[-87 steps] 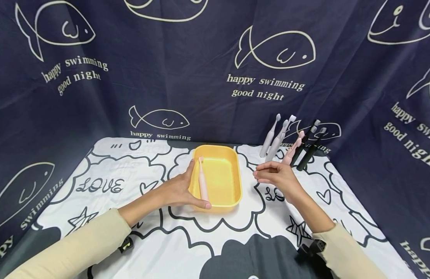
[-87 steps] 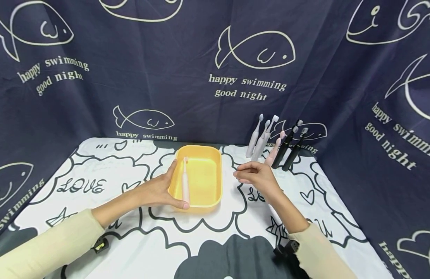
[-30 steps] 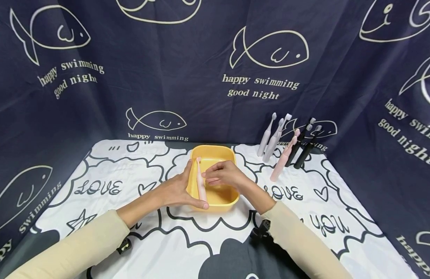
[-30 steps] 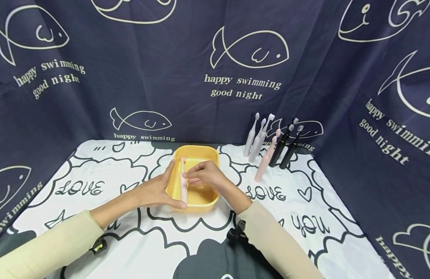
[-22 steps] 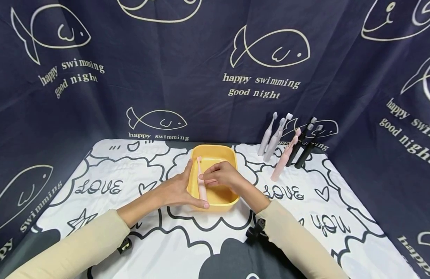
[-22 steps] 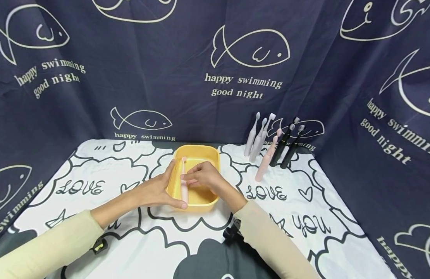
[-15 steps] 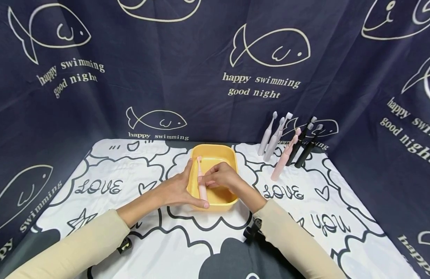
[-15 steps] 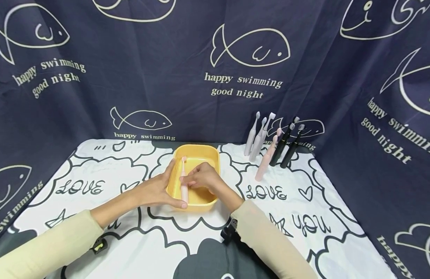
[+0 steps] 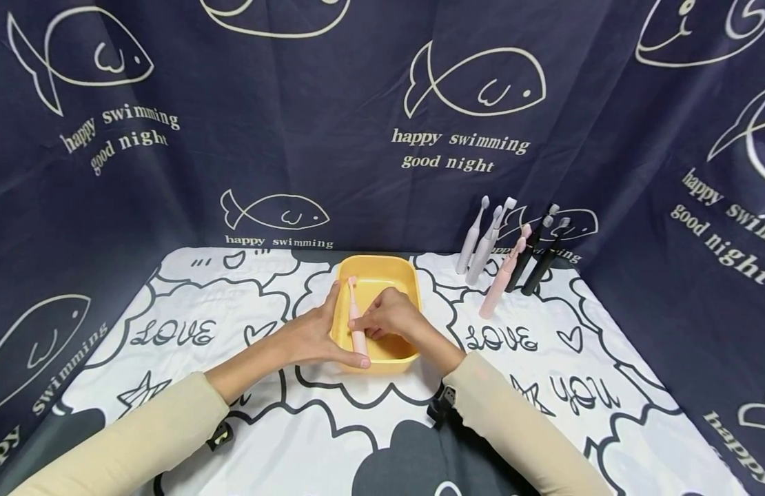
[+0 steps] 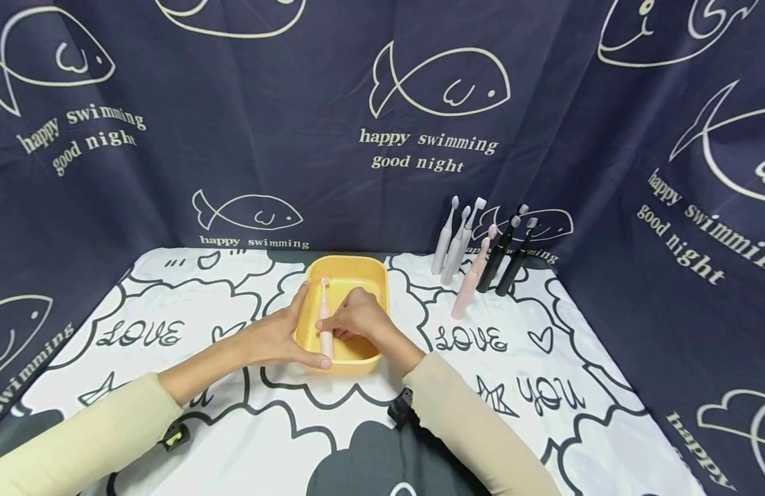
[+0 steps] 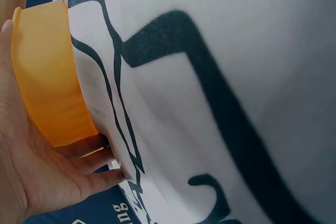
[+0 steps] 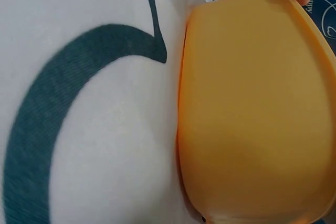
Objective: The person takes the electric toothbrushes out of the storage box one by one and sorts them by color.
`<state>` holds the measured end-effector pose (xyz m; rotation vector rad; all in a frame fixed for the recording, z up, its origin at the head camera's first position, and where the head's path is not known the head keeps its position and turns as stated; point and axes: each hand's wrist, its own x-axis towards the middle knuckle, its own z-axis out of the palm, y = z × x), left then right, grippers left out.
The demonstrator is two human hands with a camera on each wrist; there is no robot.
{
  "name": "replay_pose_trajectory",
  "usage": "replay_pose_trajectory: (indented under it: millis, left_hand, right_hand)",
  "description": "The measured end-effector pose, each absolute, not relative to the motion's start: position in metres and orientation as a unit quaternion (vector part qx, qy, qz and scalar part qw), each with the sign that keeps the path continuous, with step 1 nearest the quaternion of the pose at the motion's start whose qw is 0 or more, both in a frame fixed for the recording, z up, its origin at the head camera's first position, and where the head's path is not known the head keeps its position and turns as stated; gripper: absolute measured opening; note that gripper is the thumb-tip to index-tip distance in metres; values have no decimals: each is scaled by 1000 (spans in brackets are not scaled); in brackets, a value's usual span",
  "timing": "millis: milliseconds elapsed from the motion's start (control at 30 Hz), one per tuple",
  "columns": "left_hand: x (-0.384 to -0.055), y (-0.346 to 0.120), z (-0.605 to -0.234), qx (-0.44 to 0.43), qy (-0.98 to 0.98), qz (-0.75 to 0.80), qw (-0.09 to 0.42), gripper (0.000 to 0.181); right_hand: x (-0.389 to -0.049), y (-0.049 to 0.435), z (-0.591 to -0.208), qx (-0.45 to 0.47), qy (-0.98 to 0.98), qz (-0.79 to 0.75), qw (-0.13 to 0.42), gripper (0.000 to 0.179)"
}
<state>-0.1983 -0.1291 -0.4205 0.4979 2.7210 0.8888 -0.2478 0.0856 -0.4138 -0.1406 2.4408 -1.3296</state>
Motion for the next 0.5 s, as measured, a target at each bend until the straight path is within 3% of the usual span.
replay_pose_trajectory:
  millis: [233,500]
  left_hand:
    - [-198,-129,-420,165,933,298,117,168]
    - [-198,-129,-420,167,933,298,115,168]
  right_hand:
    - [-247,87,-415,-60,844,-498,191,16]
    - [-243,89,-413,-64,817,-533,211,13]
